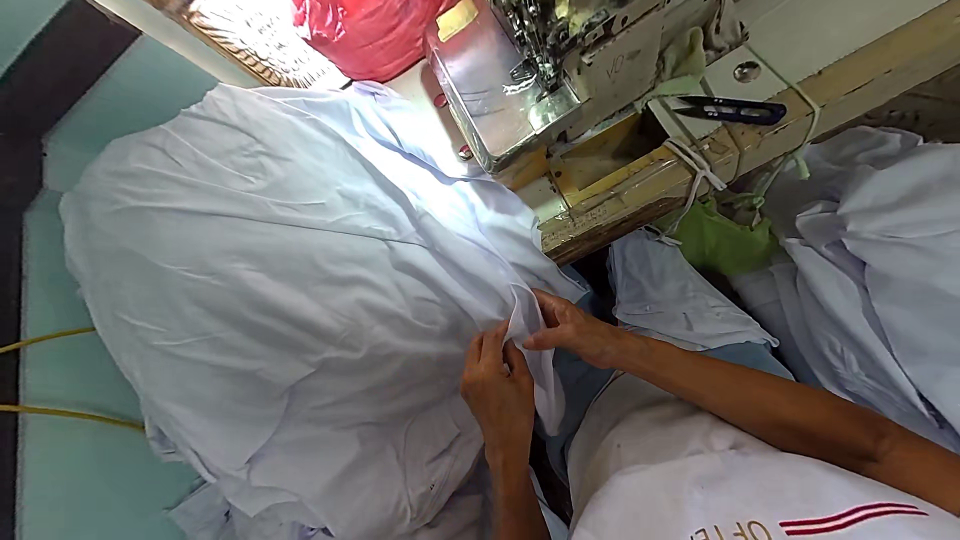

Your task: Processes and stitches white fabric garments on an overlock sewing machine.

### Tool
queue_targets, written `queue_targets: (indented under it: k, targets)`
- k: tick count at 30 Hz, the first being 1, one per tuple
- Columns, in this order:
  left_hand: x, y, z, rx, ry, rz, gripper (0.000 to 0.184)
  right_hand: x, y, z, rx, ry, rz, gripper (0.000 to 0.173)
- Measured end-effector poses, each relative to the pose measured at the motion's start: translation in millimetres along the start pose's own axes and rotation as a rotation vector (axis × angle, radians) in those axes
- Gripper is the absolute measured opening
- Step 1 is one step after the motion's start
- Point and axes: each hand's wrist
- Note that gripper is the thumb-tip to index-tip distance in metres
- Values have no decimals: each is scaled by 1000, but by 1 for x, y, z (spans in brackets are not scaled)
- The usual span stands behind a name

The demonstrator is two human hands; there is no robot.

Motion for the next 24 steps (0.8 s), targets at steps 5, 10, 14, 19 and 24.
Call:
queue_targets:
  k: [5,10,14,19,24]
  targets:
    - [6,-3,6,111,-40,-310,19,7,1,5,287,-75,-305,30]
    - [17,-23,25,302,-262,-1056,31,10,-17,12,408,-80,-790,32]
    - [5,-43,29,304,-143,-948,27,15,-2,22,562,-650,-1198,48]
    - [10,-70,22,186,79,-425,29,-16,22,70,596,-926,-1238,42]
    - [-2,-103,13,177,146,256,30,-41,2,90,631,-829,-1206,29]
Point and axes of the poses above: each hand's wrist, its own z-axis towards the middle knuckle, its own y-axis out of the palm, x = y × z, and after that the axes turned 4 degrees about -z, right-handed
